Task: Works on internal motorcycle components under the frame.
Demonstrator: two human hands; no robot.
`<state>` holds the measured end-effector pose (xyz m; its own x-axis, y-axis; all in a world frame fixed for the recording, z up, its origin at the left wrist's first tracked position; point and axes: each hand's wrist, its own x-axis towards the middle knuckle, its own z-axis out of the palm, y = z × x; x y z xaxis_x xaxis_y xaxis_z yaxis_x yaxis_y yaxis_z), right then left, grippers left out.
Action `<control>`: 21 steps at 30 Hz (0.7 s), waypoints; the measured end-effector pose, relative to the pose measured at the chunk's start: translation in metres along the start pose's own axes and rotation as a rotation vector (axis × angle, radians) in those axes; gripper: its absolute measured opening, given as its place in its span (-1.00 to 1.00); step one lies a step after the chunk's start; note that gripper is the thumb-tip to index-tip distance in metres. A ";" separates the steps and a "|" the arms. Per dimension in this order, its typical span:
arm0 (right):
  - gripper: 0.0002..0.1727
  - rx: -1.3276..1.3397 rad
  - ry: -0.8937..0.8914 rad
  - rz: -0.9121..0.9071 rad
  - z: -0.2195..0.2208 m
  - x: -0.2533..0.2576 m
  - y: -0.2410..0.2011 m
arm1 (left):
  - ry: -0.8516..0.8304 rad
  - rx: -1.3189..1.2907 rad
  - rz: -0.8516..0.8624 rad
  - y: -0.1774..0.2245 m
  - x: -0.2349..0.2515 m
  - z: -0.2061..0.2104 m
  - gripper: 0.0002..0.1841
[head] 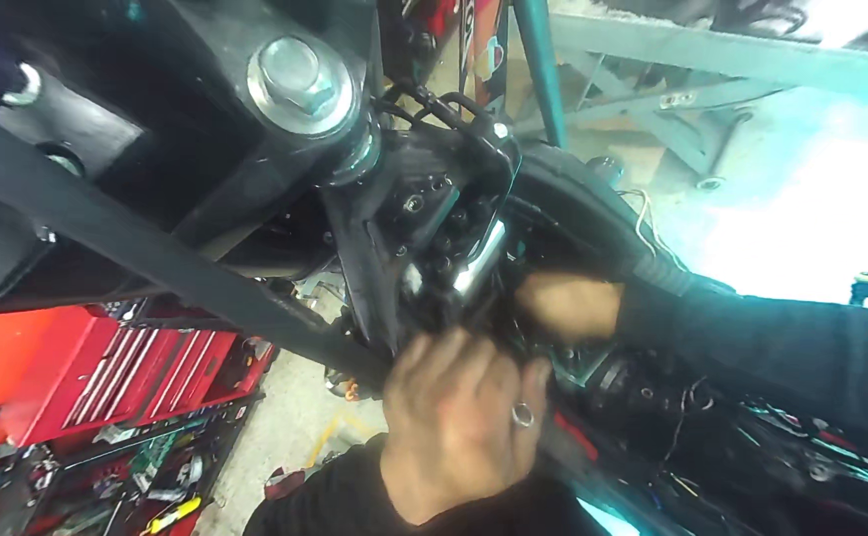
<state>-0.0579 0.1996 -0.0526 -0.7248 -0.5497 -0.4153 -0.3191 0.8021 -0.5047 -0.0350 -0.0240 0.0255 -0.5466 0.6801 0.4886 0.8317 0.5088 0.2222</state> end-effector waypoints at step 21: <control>-0.78 -0.036 -0.152 0.210 -0.002 0.015 -0.014 | 0.020 -0.014 -0.041 0.003 -0.001 0.000 -0.51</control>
<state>-0.0654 0.1801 -0.0503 -0.6784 -0.3966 -0.6184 -0.1943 0.9087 -0.3696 -0.0319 -0.0234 0.0258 -0.5781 0.6483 0.4956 0.8102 0.5284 0.2538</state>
